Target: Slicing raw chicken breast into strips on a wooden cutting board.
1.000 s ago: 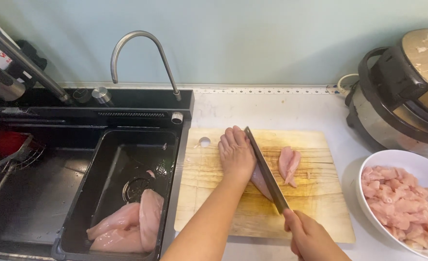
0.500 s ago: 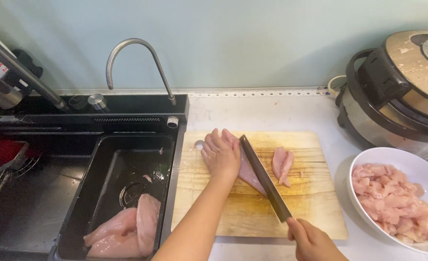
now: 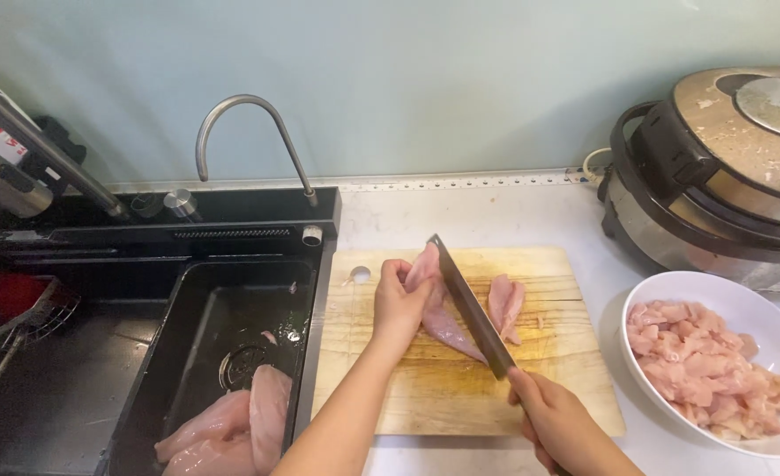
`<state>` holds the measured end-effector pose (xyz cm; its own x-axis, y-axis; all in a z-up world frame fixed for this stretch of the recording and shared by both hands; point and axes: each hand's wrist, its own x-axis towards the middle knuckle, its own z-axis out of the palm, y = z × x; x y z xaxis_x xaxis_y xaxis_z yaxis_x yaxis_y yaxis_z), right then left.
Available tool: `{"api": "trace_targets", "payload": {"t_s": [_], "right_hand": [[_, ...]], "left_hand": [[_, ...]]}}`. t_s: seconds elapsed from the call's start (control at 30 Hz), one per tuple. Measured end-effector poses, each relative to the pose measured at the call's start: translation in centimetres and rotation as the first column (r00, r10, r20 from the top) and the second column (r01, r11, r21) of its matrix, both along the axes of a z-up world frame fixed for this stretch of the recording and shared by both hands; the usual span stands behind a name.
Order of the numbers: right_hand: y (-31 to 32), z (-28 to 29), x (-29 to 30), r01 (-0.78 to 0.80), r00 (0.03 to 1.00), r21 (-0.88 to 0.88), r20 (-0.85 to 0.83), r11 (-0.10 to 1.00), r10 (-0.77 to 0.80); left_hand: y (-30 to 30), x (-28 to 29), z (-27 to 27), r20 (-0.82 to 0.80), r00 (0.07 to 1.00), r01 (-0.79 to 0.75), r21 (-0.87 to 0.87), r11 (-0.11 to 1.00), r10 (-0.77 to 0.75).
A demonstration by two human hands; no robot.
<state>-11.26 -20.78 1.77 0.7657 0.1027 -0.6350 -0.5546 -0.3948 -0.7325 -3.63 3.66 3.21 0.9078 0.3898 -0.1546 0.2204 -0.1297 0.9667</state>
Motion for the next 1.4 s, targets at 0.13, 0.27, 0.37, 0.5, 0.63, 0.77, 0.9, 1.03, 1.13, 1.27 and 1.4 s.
{"api": "trace_targets", "payload": {"t_s": [0.13,0.27,0.37,0.5,0.63,0.77,0.9,1.03,1.13,1.27,1.4], "right_hand": [[-3.5,-2.4,-1.0,0.018,0.998,0.002,-0.054,1.0,-0.018],[-3.6,-1.3,-0.8,0.033,0.998,0.009,-0.055,0.999,-0.033],[-2.9,0.5,-0.8,0.078,0.996,0.032,-0.036,0.996,-0.077],[-2.3,2.4,-0.6,0.086,0.996,0.041,-0.003,0.995,-0.086],[-1.4,1.3,-0.1,-0.016,1.0,-0.002,-0.014,1.0,0.016],[1.3,2.6,1.1,-0.077,0.997,-0.059,-0.018,0.995,0.076],[1.8,3.5,1.4,-0.083,0.996,-0.022,-0.019,0.996,0.083],[-2.7,-1.5,1.2,-0.05,0.999,-0.012,-0.018,0.999,0.05],[-5.6,-2.7,1.4,0.017,1.0,-0.009,0.006,1.0,-0.017],[-6.4,-0.6,1.7,0.151,0.988,-0.018,0.007,0.988,-0.151],[-6.2,0.1,1.7,0.231,0.973,0.047,-0.01,0.972,-0.231]], "left_hand": [[0.0,0.3,-2.6,0.111,0.994,0.004,0.059,0.998,-0.01],[0.5,0.7,-2.2,0.032,0.999,0.021,0.007,1.0,-0.021],[1.6,1.6,-4.5,0.015,0.999,0.04,-0.04,0.998,-0.039],[1.7,2.1,-5.0,0.049,0.992,0.118,-0.093,0.989,-0.114],[1.2,1.5,-3.0,-0.032,0.995,0.095,-0.078,0.992,-0.097],[-0.1,-0.3,0.6,0.034,0.989,0.148,-0.138,0.979,-0.145],[-0.5,-1.7,4.2,0.294,0.948,0.18,-0.197,0.964,-0.117],[1.0,-1.0,5.4,0.503,0.862,0.255,-0.313,0.915,-0.068],[1.3,-1.9,7.0,0.499,0.858,0.294,-0.275,0.915,-0.125],[0.5,-2.9,7.9,0.33,0.916,0.358,-0.41,0.839,-0.229],[0.1,-0.8,3.3,0.065,0.968,0.248,-0.352,0.903,-0.241]]}}
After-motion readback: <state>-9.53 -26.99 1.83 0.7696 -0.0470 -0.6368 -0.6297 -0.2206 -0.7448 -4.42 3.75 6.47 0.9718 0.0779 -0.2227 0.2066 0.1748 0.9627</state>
